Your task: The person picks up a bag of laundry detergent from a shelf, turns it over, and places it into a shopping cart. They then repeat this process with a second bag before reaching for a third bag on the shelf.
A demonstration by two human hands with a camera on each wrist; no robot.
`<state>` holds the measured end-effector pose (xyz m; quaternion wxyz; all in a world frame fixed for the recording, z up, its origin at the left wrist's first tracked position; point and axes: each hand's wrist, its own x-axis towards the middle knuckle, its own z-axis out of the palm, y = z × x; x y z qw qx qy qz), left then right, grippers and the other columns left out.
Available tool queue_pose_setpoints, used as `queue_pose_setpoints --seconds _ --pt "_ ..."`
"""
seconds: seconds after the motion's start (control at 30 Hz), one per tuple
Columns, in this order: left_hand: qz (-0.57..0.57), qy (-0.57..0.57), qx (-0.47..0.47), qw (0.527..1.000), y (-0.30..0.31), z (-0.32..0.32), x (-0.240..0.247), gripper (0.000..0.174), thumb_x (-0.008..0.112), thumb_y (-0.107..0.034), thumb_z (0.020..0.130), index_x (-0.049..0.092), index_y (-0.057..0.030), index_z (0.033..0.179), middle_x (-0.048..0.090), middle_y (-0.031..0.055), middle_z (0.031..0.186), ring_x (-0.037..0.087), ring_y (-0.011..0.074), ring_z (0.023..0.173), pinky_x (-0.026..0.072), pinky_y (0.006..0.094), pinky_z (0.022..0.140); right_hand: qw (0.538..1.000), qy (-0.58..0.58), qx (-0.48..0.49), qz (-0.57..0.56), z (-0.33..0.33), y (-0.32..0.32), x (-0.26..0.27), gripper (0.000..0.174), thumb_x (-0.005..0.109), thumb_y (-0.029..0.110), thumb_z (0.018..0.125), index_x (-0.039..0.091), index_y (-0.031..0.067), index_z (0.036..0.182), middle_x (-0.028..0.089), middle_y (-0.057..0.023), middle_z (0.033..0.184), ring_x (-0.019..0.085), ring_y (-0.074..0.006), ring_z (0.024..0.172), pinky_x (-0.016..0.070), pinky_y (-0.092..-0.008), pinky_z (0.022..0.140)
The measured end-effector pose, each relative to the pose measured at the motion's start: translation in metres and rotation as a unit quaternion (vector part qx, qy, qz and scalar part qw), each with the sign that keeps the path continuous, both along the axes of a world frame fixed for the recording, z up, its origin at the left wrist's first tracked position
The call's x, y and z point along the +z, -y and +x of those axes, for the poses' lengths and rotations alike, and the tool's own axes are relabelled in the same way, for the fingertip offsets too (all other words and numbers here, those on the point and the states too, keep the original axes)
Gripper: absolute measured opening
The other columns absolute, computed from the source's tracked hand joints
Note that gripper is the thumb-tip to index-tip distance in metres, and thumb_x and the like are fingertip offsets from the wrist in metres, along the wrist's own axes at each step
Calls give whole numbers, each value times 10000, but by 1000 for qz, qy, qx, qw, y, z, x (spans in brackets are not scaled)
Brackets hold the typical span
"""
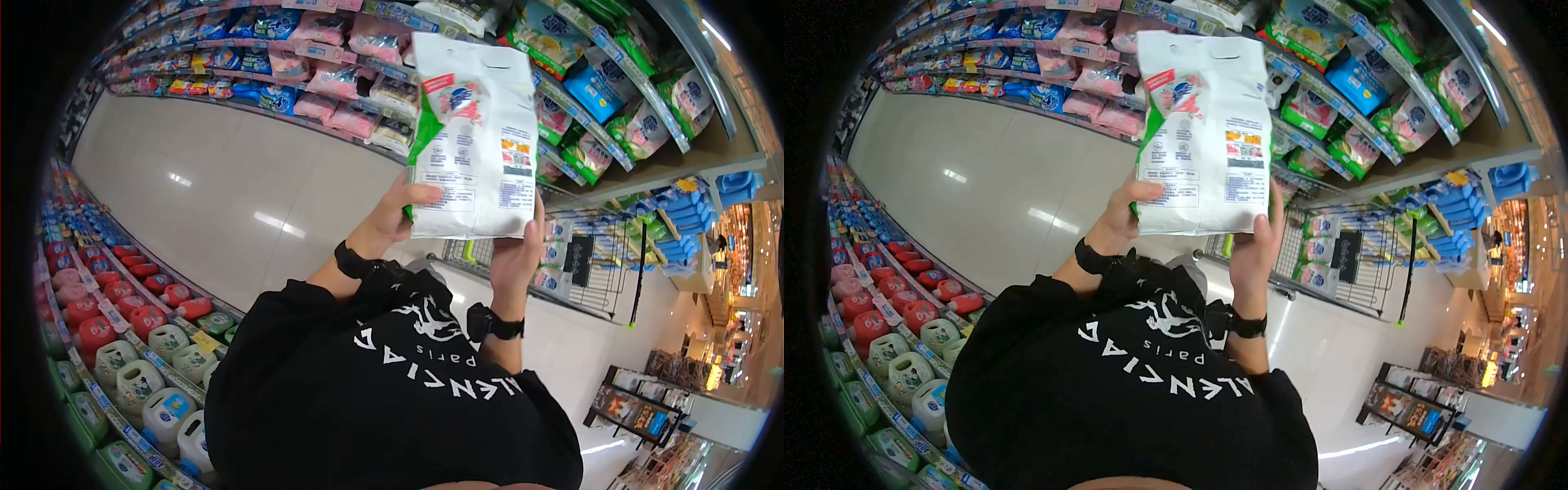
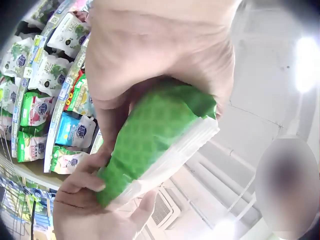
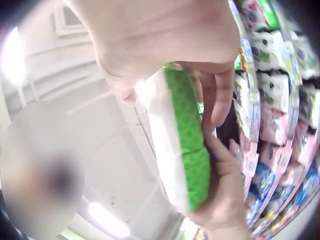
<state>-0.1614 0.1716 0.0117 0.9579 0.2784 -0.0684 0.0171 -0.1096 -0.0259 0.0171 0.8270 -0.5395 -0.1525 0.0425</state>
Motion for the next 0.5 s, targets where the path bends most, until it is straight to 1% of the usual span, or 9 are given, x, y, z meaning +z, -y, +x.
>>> queue_pose_setpoints --seconds 0.07,0.1,0.17,0.23,0.27,0.37,0.43,0.47,0.5 --pt "54 -2 -3 999 3 -7 8 732 679 -127 810 350 43 1441 575 175 1306 612 255 1166 509 367 988 994 -101 2 46 -10 -3 2 609 622 245 900 408 1 1415 538 -143 1336 531 -238 1247 402 -372 1074" --pt "84 -2 4 996 4 -8 11 741 691 -135 812 348 38 1446 577 166 1304 608 244 1166 502 359 989 991 -113 1 68 -10 0 -4 734 676 80 847 318 2 1483 542 -136 1339 546 -233 1222 433 -366 1047" --pt "130 3 10 991 1 -7 7 755 739 -170 833 358 27 1455 583 135 1295 593 207 1155 477 332 987 989 -114 -4 94 -15 0 -5 724 687 69 835 336 6 1466 549 -131 1320 551 -227 1209 439 -362 1039" --pt "189 12 101 977 1 -5 2 729 731 -168 863 355 25 1458 583 133 1295 587 188 1159 477 318 980 988 -99 4 119 -21 0 -3 703 694 48 819 362 13 1438 562 -123 1278 564 -227 1178 445 -363 1030" --pt "218 19 148 965 0 -4 2 716 726 -168 878 354 23 1459 583 133 1296 583 179 1161 477 311 977 989 -91 -12 115 -24 0 -5 708 697 40 814 363 13 1437 561 -122 1274 567 -227 1170 447 -362 1025" --pt "239 -4 235 942 -12 -5 11 591 703 -168 920 445 32 1412 623 129 1245 611 150 1096 496 283 920 992 -70 -44 98 -36 -1 -11 721 709 14 797 369 15 1433 559 -118 1267 571 -224 1154 453 -357 1013" --pt "275 -16 261 925 -22 0 18 494 697 -172 929 525 38 1342 658 125 1186 637 136 1026 509 264 866 993 -66 -54 84 -39 0 -8 729 720 -5 787 373 16 1428 556 -114 1270 570 -219 1151 458 -353 1004" --pt "293 -22 273 916 -26 -1 19 449 694 -173 934 566 41 1307 676 123 1156 649 130 991 516 255 838 995 -51 -56 57 -42 0 -10 737 719 10 790 365 20 1437 551 -115 1279 566 -225 1162 456 -362 1012" --pt "269 -11 323 907 -26 2 20 376 719 -187 919 643 49 1201 707 116 1083 672 122 900 526 242 759 997 -37 -59 31 -45 0 -12 746 718 25 793 358 24 1446 546 -115 1288 562 -230 1173 454 -371 1020"
